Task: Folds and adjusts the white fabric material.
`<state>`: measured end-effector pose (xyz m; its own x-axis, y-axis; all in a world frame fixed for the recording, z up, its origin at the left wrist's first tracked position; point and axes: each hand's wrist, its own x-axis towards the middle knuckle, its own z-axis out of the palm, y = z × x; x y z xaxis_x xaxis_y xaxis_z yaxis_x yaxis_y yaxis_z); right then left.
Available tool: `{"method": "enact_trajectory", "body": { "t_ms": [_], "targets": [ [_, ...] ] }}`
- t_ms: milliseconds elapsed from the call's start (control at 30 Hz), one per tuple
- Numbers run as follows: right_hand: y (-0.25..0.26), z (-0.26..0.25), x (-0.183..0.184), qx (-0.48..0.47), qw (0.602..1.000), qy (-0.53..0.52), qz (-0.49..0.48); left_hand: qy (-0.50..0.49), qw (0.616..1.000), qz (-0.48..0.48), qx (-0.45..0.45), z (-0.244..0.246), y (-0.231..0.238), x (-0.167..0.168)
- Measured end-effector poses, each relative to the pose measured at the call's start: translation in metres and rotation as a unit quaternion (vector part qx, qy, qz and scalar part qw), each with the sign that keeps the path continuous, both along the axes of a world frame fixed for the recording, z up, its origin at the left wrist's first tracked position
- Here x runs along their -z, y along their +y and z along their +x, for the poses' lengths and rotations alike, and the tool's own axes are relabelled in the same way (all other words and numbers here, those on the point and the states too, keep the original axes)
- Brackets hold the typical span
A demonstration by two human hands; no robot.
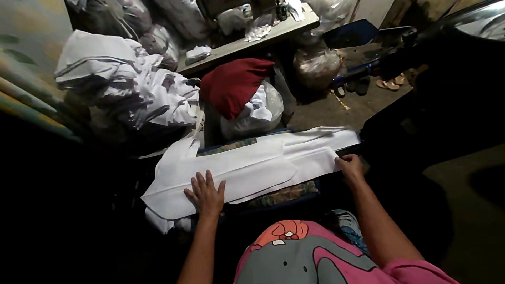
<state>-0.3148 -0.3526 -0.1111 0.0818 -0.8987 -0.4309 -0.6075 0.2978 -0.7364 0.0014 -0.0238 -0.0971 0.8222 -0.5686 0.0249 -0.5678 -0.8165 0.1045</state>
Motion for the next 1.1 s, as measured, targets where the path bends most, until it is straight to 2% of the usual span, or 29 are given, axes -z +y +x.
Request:
{"method": "enact_trajectory", "body": {
  "t_ms": [100, 200, 300, 600, 900, 1000, 1100],
  "targets": [
    [0.002, -0.005, -0.001, 0.020, 0.999, -0.044, 0.020, -0.004, 1.000, -0.019, 0.012, -0.011, -0.007, 0.000],
    [0.002, -0.009, 0.001, 0.046, 0.992, -0.063, 0.097, 0.012, 0.996, -0.054, 0.068, -0.025, -0.026, -0.002],
    [0.004, -0.012, 0.003, 0.039, 0.984, -0.055, 0.166, 0.016, 0.994, -0.048, 0.101, -0.032, -0.044, 0.006],
    [0.012, -0.005, 0.015, 0.063, 0.991, -0.088, 0.081, 0.018, 0.994, 0.002, 0.109, -0.033, -0.050, 0.020],
    [0.018, -0.011, 0.010, 0.056, 0.995, -0.075, 0.028, 0.011, 0.992, -0.008, 0.123, -0.031, -0.046, 0.021],
    [0.025, -0.013, 0.006, 0.069, 0.991, -0.113, 0.000, 0.019, 0.992, -0.020, 0.121, -0.031, -0.045, 0.017],
    [0.030, -0.015, -0.003, 0.070, 0.988, -0.135, -0.040, 0.026, 0.995, -0.050, 0.082, -0.018, -0.036, 0.009]
  ]
}}
